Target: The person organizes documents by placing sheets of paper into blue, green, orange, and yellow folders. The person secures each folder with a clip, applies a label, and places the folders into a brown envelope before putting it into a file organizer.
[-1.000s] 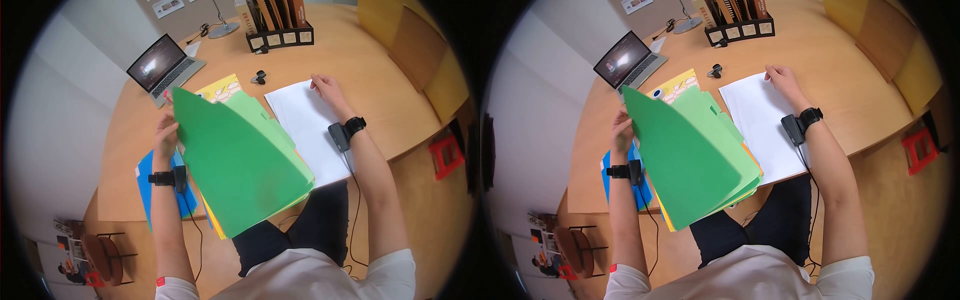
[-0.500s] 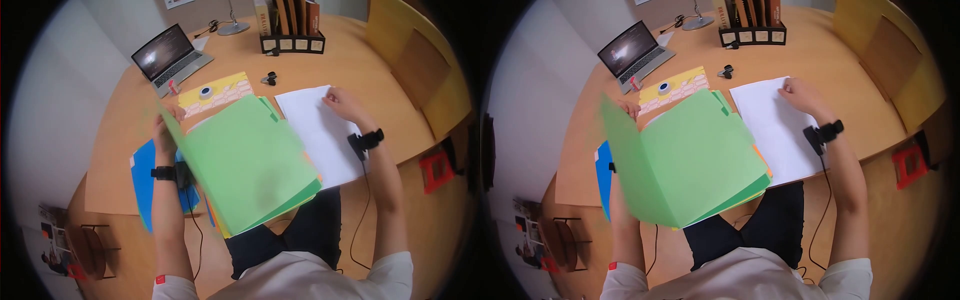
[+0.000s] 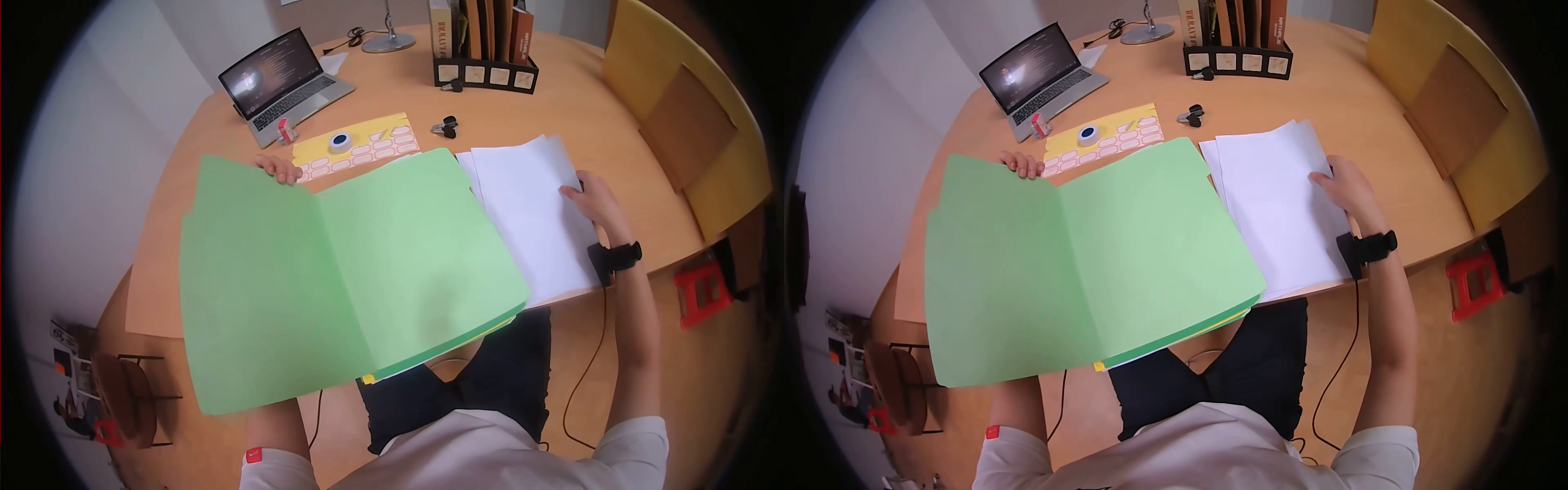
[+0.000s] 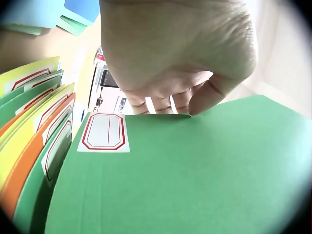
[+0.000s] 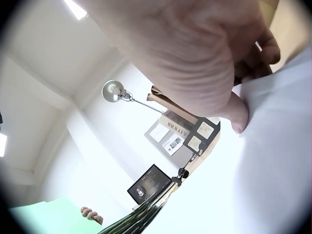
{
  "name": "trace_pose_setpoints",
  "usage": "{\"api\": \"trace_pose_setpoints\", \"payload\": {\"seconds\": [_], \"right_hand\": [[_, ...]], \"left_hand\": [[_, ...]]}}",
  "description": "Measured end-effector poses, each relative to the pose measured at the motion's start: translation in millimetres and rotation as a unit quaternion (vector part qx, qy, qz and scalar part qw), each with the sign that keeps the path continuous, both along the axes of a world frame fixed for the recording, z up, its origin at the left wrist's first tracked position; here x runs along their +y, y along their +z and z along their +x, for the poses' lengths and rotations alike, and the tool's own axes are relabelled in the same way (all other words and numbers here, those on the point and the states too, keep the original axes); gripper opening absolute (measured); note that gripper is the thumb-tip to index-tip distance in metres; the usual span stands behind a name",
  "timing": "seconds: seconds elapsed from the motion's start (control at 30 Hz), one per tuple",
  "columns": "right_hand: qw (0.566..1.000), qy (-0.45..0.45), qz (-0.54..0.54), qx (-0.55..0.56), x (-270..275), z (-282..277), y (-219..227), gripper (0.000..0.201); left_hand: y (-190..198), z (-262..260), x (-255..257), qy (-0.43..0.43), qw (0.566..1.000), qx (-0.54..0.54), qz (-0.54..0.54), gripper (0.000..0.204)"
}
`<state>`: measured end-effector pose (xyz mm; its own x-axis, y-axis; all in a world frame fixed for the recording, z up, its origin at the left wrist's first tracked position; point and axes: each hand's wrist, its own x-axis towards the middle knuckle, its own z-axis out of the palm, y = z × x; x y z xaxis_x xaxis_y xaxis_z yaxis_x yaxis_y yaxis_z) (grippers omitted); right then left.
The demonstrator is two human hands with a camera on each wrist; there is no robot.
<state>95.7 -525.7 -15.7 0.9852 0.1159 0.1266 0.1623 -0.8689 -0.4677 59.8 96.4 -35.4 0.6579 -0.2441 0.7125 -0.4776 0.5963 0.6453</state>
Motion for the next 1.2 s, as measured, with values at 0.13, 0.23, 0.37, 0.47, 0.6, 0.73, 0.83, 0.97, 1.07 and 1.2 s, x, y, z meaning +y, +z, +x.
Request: {"api": "trace_pose_setpoints", "payload": {"seconds": [0.13,0.23,0.37,0.47,0.6,0.73,0.83,0.97,1.07,1.2], "right_hand": [[0.998,-0.030,-0.056,0.019,0.9,-0.7,15.4,0.034],[0.996,-0.030,-0.069,-0.050,6.5,-12.6,22.5,0.030],[0.992,-0.025,-0.060,-0.104,-6.8,-9.7,24.7,0.030],[0.995,-0.018,-0.013,-0.098,-28.6,12.0,24.1,0.030],[0.965,-0.052,0.246,-0.079,-38.8,13.9,31.9,0.032],[0.847,-0.028,0.521,-0.098,-51.0,14.8,36.3,0.035],[0.829,-0.034,0.555,-0.059,1.5,-26.0,72.2,0.034],[0.857,0.041,0.513,0.028,35.5,-13.9,53.4,0.030],[0.875,0.098,0.469,0.073,86.3,-17.3,37.1,0.027],[0.902,0.173,0.383,0.097,139.0,-26.5,16.9,0.033]], "left_hand": [[-0.6,9.1,0.3,-0.047,0.998,-0.010,0.034,0.023],[-3.2,12.4,2.3,-0.081,0.996,0.003,0.043,0.023],[-3.4,22.9,2.0,-0.128,0.991,-0.016,0.044,0.023],[-12.6,28.1,7.6,-0.141,0.989,-0.025,0.043,0.023],[-5.1,24.2,2.9,-0.138,0.988,-0.026,0.065,0.023],[-14.3,23.3,-3.8,-0.132,0.990,-0.005,0.042,0.023],[-13.8,20.0,-10.4,-0.126,0.991,0.007,0.034,0.024],[-18.5,23.2,-3.3,-0.120,0.991,0.008,0.058,0.025],[-24.1,26.6,-2.3,-0.125,0.991,0.010,0.054,0.024],[-26.2,22.7,-5.5,-0.113,0.992,0.020,0.048,0.022]]}}
